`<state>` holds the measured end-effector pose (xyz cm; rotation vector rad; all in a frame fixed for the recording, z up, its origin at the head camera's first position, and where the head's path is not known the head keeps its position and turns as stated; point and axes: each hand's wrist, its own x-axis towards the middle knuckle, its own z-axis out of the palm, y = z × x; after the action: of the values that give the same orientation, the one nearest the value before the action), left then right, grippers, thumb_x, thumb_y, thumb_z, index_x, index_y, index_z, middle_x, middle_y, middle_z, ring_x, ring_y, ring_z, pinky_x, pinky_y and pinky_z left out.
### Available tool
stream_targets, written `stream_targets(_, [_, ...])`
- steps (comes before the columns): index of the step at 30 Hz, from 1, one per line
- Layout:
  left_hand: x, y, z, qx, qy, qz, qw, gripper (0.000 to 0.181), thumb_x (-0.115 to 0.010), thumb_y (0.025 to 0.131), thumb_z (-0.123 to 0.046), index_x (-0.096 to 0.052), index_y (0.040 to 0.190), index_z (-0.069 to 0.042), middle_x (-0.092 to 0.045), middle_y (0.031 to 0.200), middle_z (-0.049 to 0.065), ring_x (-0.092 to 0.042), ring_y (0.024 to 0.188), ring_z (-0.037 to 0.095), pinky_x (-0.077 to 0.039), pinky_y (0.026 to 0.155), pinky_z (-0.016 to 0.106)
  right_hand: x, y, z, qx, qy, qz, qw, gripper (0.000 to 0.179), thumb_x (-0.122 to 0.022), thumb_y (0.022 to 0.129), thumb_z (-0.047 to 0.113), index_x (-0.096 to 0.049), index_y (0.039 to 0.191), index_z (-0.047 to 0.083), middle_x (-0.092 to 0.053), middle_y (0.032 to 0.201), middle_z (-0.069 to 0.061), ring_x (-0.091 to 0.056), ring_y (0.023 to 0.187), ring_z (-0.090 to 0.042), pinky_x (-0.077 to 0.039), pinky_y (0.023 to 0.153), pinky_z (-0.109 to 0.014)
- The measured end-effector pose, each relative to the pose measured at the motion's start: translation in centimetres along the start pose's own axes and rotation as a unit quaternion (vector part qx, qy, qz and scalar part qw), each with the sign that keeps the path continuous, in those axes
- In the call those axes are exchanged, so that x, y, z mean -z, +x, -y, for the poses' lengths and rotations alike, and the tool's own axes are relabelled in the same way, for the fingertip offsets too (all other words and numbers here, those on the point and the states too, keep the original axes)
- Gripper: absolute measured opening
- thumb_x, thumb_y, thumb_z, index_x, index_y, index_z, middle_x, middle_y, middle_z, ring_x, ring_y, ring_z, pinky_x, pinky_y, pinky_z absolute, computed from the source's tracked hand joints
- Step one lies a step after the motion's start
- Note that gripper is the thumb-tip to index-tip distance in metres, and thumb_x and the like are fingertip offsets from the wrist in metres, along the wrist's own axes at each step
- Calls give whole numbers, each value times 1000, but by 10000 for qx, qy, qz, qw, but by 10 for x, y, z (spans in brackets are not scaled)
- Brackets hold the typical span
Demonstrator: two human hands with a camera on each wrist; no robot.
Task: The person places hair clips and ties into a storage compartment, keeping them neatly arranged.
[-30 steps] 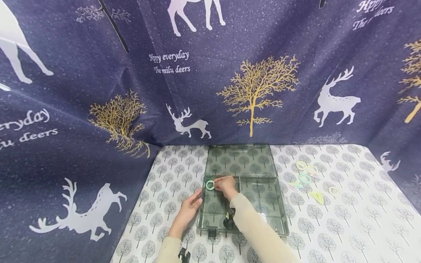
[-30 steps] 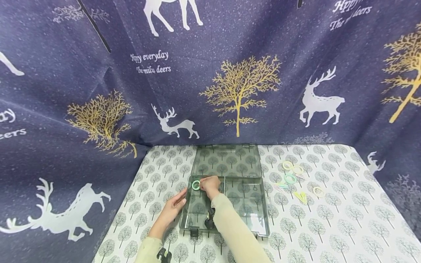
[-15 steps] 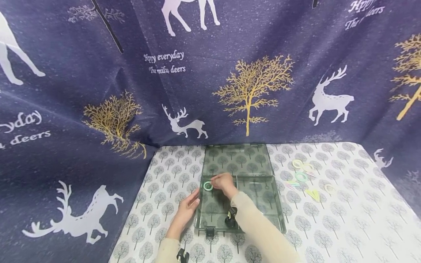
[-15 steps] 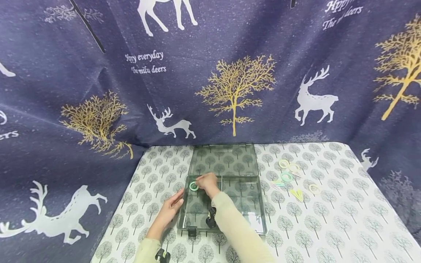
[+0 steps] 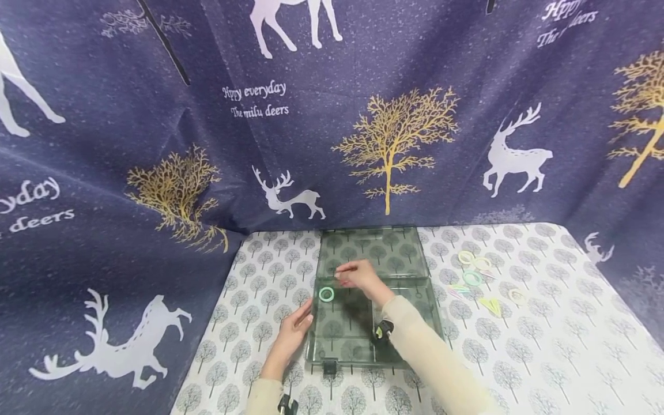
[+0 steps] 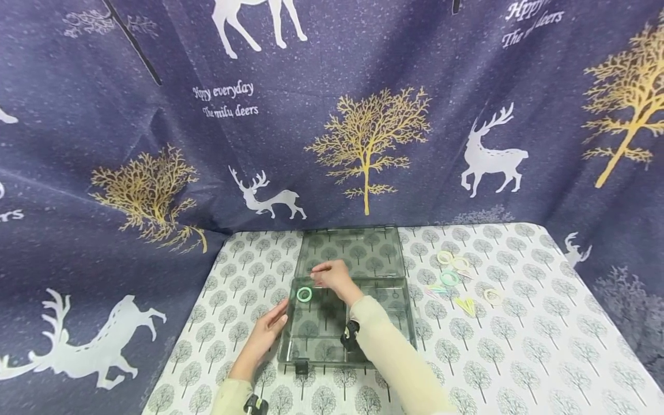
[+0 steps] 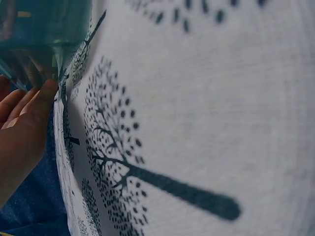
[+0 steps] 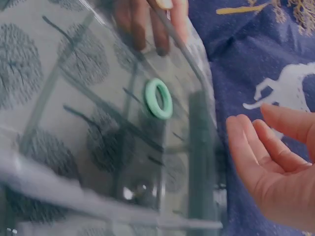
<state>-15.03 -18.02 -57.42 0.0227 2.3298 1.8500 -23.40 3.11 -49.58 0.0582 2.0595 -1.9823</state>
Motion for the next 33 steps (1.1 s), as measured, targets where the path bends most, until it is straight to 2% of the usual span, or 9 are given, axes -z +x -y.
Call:
stream_targets(6, [2,-1,1,-18,45,40,10000,48,-50,99,-10,-41,146,-10,-41,148,12,-37,137,31,-31,112,38,29,1,12,131,-142,-250,9995,27,-66,86,-1,-65,111,-11,-69,104,-22,-69,87,-23,-58,87,-41])
stream_targets(11, [3,-2,2,-57,113,35,9999,48,-50,99,-11,-41,146,-10,-41,148,13,-37,137,32,-30,113,39,63,2,17,484,-234,-549,9970,29,-66,87,0,-62,114,-12,-68,108,-24,-69,84,-17,-58,87,-37])
stream_targets(15, [2,-2,3,-49,85,54,9999,48,-51,99,-12,-41,146,-11,-41,148,12,-37,137,31,-29,113,40,94,0,18,604,-311,-822,9943,33,-66,88,2,-61,118,-10,-67,111,-23,-68,79,-10,-58,86,-32])
stream_targets(21, [2,-1,1,-80,22,17,10000,48,-51,98,-10,-42,145,-9,-42,147,13,-39,136,32,-30,113,39,136,-4,14,865,-52,-982,9914,39,-64,92,5,-53,124,-15,-66,112,-24,-65,78,-1,-57,85,-26])
stream_targets(24, [2,-1,1,-74,79,41,9999,48,-51,99,-11,-41,146,-10,-42,148,13,-38,136,32,-29,113,41,155,-9,9,901,-101,-1119,9896,42,-63,93,8,-52,126,-15,-67,112,-20,-64,78,2,-57,82,-20])
stream_targets(26, [2,-1,2,-48,81,52,9999,48,-51,99,-13,-41,146,-12,-41,148,12,-37,137,31,-28,114,41,168,-12,4,905,-266,-1211,9881,44,-64,93,12,-52,127,-14,-66,115,-19,-64,81,2,-56,82,-19])
stream_targets(30, [2,-3,-1,-88,70,120,9999,48,-50,99,-12,-39,146,-9,-39,149,15,-36,137,34,-27,114,43,192,-19,-7,939,-672,-1365,9839,46,-63,94,16,-51,131,-10,-60,125,-24,-66,90,-2,-55,91,-26])
stream_targets(33, [2,-3,-1,-76,28,119,9999,48,-49,99,-11,-39,146,-8,-39,148,15,-36,137,34,-28,114,43,211,-27,-15,933,-1024,-1500,9789,46,-62,95,19,-51,133,-5,-55,130,-25,-63,89,3,-53,95,-30])
